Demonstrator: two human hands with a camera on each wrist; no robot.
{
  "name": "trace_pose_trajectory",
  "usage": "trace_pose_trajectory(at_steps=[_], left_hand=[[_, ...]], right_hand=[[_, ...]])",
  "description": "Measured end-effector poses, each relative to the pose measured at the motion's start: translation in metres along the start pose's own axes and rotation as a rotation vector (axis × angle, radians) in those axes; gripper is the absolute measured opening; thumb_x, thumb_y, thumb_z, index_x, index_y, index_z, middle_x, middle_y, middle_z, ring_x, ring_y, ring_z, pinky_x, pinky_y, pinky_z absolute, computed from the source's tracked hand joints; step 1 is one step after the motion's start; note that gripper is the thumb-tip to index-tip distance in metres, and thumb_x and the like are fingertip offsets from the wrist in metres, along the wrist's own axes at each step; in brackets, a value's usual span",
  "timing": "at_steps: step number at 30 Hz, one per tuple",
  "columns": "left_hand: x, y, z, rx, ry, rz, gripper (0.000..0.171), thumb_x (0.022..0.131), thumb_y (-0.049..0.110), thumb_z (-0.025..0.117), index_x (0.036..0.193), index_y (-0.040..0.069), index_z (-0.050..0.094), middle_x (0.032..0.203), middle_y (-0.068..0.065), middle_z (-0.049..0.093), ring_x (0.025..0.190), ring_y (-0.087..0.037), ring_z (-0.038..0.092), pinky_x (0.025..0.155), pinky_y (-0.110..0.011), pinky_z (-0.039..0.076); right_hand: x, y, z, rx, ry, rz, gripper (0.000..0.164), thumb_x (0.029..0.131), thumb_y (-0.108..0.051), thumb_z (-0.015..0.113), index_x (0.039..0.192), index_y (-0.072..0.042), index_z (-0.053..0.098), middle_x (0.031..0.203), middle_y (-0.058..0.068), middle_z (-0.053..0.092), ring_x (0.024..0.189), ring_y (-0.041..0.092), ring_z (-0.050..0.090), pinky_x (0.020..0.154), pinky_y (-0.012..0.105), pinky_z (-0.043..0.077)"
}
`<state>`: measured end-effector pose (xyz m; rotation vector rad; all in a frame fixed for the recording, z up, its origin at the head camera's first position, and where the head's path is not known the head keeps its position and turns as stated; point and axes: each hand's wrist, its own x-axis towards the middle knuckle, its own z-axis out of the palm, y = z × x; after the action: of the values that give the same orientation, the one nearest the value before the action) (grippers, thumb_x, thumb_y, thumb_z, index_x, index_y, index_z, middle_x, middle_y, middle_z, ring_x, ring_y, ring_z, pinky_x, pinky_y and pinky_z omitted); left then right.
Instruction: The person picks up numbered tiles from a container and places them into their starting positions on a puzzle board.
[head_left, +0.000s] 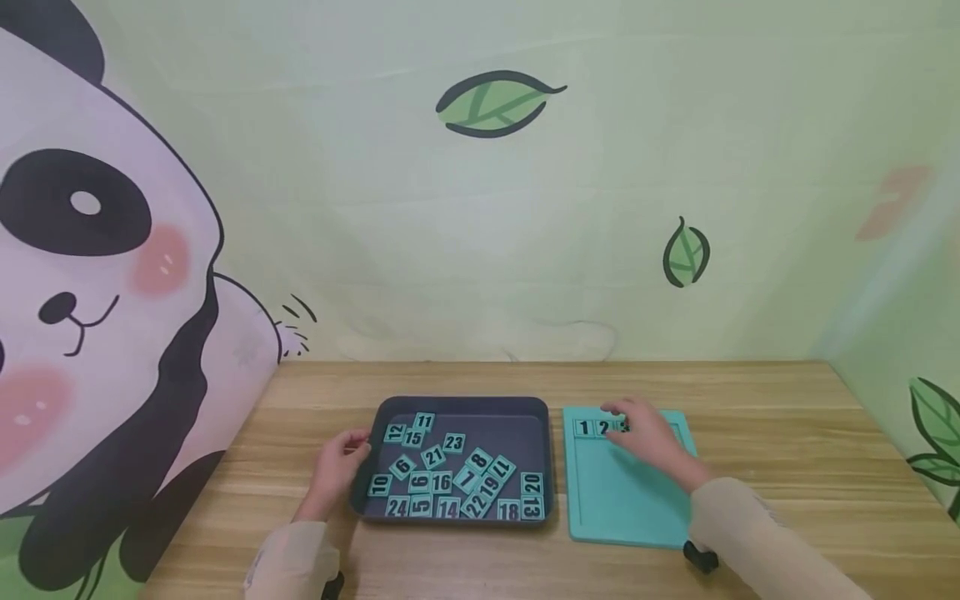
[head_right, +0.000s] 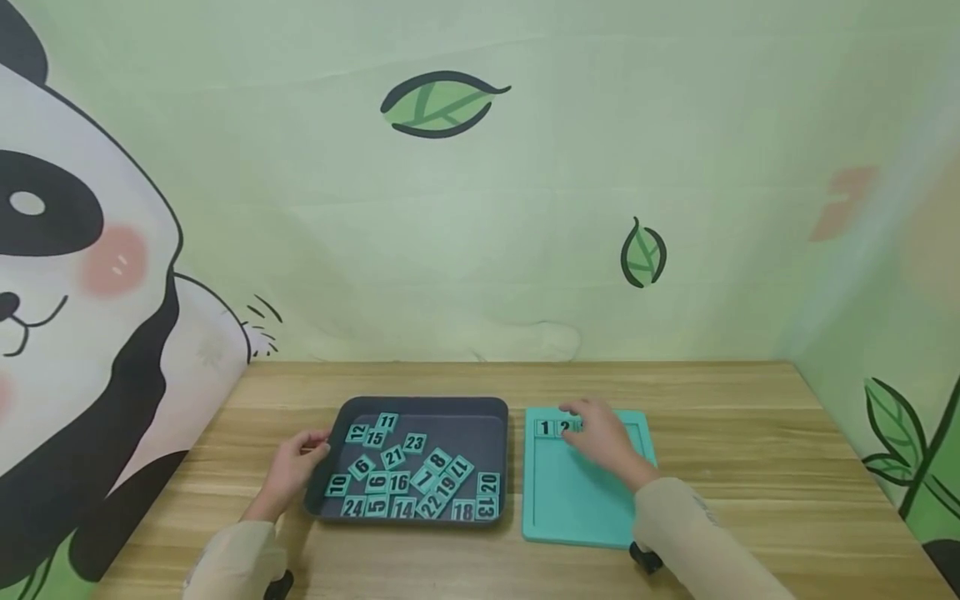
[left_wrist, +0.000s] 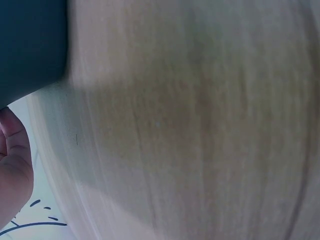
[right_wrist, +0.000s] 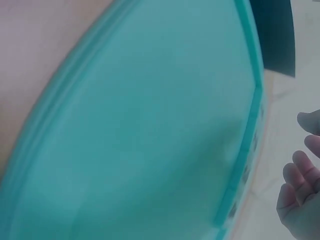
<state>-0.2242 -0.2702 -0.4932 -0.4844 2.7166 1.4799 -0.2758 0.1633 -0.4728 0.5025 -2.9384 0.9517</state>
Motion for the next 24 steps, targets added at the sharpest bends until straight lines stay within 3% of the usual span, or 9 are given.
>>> trace_pose_trajectory(at_steps=[9, 24], left_hand=[[0.000, 0.000, 0.000, 0.003, 0.017, 0.036, 0.031, 0.089, 0.009, 0.046, 0.118, -0.001, 0.051, 0.110, -0.019, 0.055, 0.102, -0.029, 0.050, 0.086, -0.042, 0.044], [-0.001, 0.000, -0.001, 0.000, 0.018, 0.045, 0.030, 0.089, 0.008, 0.047, 0.117, -0.001, 0.052, 0.108, -0.019, 0.056, 0.100, -0.028, 0.051, 0.085, -0.041, 0.045]], right_hand=[[0.008, -0.030, 0.010, 0.040, -0.034, -0.053, 0.037, 0.076, -0.012, 0.064, 0.112, -0.004, 0.058, 0.106, 0.014, 0.057, 0.088, 0.026, 0.053, 0.069, 0.034, 0.046], [0.020, -0.083, 0.034, 0.131, -0.116, -0.045, 0.035, 0.076, -0.011, 0.065, 0.110, -0.009, 0.059, 0.103, 0.011, 0.056, 0.086, 0.023, 0.051, 0.068, 0.030, 0.046]])
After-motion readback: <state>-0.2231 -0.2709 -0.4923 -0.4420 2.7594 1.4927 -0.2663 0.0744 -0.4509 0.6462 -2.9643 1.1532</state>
